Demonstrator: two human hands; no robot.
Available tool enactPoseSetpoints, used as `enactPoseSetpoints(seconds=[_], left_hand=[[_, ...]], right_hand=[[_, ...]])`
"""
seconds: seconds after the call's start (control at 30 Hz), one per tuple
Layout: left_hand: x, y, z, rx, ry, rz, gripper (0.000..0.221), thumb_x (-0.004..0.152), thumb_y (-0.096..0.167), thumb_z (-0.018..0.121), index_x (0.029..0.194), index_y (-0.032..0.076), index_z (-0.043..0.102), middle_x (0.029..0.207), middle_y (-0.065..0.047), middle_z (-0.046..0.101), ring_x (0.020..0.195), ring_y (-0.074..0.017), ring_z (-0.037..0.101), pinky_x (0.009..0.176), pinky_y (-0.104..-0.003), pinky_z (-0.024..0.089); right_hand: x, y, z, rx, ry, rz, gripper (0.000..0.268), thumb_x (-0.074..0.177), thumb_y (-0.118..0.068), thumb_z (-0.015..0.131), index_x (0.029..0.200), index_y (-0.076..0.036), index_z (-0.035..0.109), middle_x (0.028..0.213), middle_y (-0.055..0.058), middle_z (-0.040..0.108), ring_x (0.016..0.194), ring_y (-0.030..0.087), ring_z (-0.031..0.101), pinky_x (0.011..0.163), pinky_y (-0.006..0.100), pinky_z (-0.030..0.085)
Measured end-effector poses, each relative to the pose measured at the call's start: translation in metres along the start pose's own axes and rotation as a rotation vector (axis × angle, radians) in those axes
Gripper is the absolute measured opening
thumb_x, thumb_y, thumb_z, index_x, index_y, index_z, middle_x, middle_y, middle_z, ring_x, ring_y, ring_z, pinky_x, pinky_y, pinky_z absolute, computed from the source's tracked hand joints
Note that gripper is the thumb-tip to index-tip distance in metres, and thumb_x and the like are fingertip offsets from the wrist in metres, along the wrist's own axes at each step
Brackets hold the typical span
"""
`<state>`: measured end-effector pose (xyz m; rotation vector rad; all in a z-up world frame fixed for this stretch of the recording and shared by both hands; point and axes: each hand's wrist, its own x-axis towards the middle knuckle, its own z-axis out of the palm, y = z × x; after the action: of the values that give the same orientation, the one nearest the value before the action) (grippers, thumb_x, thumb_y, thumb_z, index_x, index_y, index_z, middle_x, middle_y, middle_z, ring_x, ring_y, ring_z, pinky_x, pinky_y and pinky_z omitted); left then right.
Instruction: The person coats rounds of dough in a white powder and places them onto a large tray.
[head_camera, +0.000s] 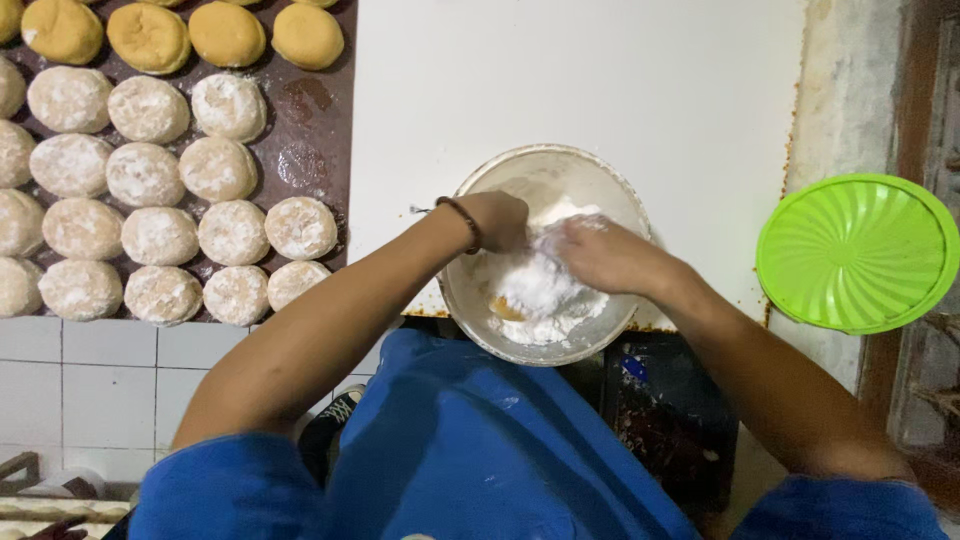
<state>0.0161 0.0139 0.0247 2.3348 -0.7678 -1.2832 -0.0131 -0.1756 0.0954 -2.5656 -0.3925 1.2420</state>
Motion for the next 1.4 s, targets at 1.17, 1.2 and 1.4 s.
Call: enactPoseSetpoints(seconds=[1.17, 1.2, 1.4], left_hand=[[0.008, -0.004, -0.004, -0.114, 0.336, 0.118, 0.022, 0.081, 0.005, 0.063, 0.100, -0.004, 0.068, 0.101, -0.028, 0.071, 0.100, -0.0409, 0.070, 0.086, -0.048, 0.057], [-0.004, 0.000, -0.006, -0.142, 0.395, 0.155, 0.022, 0.081, 0.005, 0.064, 0.101, -0.003, 0.067, 0.100, -0.027, 0.071, 0.099, -0.0417, 0.069, 0.086, -0.048, 0.056], [-0.057, 0.025, 0.030, 0.229, 0.472, 0.172, 0.019, 0.089, 0.013, 0.065, 0.104, 0.004, 0.071, 0.110, -0.021, 0.069, 0.104, -0.0354, 0.067, 0.088, -0.047, 0.055]], right_hand=[[-0.021, -0.010, 0.030, -0.162, 0.070, 0.064, 0.102, 0.089, -0.036, 0.075, 0.164, 0.003, 0.018, 0.156, 0.039, 0.025, 0.111, 0.044, 0.064, 0.098, 0.048, 0.053], [-0.024, -0.013, 0.021, 0.003, 0.088, 0.138, 0.092, 0.089, -0.033, 0.071, 0.161, -0.001, 0.025, 0.148, 0.034, 0.038, 0.111, 0.042, 0.067, 0.096, 0.047, 0.057], [-0.046, -0.003, 0.000, 0.168, 0.160, 0.263, 0.070, 0.100, -0.038, 0.063, 0.151, 0.002, 0.038, 0.134, 0.026, 0.063, 0.120, 0.035, 0.067, 0.106, 0.044, 0.053]])
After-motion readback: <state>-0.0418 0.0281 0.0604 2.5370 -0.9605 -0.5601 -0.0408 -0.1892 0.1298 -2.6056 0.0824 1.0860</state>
